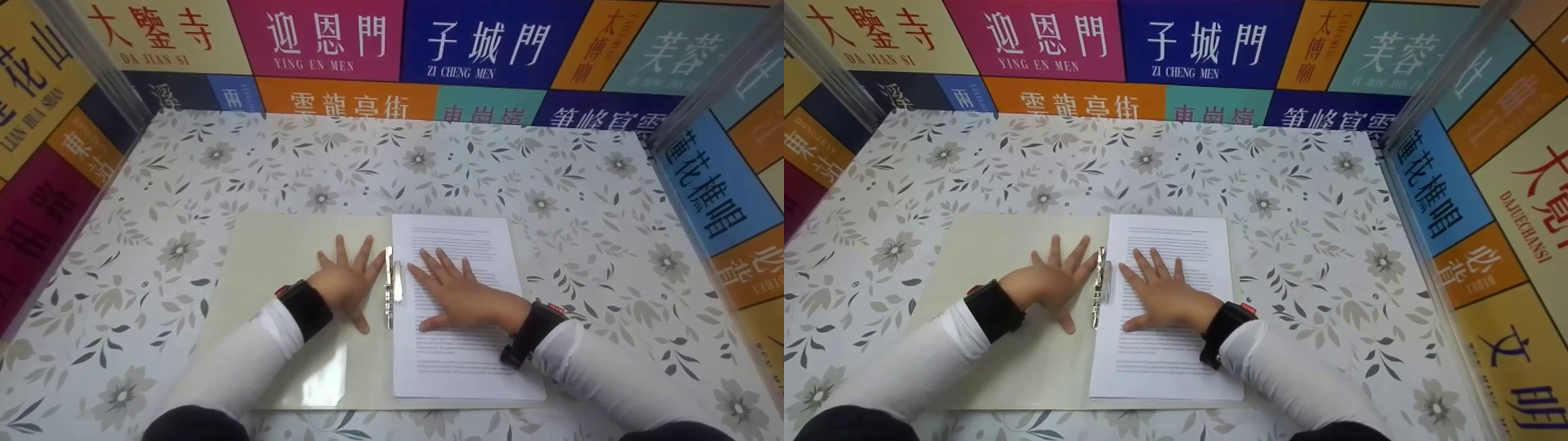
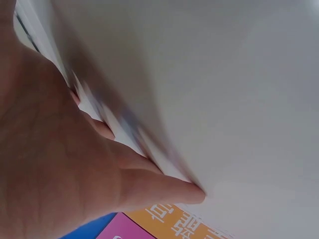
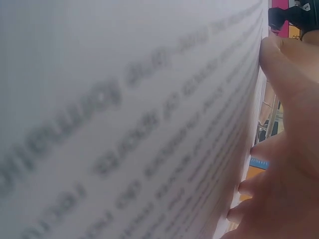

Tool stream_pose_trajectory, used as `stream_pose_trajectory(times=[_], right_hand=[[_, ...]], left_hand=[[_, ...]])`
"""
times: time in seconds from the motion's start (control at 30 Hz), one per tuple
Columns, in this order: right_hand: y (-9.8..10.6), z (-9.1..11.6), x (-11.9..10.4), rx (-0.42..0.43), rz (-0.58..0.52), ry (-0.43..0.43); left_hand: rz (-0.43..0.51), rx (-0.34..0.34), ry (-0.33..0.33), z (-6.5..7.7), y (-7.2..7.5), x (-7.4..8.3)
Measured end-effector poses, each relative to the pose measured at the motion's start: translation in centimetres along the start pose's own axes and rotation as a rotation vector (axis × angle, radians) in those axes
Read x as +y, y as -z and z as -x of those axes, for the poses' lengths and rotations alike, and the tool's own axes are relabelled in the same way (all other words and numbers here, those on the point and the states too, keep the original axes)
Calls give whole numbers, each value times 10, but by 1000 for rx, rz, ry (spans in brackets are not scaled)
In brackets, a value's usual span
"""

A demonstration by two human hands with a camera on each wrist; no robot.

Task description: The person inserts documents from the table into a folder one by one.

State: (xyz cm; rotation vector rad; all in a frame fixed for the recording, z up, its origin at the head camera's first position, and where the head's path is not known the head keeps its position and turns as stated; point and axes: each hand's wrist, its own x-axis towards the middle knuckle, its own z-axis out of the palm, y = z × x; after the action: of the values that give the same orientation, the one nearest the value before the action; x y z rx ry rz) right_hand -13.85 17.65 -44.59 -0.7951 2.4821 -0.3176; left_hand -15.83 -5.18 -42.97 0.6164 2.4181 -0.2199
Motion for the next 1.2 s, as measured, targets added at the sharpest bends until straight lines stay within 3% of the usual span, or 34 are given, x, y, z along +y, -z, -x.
stream_pose_trajectory(times=[0.5, 1.0, 1.2], right_hand=[[-4, -1, 1, -26, 8, 9], [-6, -6, -3, -56, 95, -35], [-6, -6, -2, -70, 143, -53]], left_hand=[[-3, 16, 2, 0, 1, 0], [-8, 55, 9, 9, 4, 2], [-53, 67, 8, 12, 6, 6]])
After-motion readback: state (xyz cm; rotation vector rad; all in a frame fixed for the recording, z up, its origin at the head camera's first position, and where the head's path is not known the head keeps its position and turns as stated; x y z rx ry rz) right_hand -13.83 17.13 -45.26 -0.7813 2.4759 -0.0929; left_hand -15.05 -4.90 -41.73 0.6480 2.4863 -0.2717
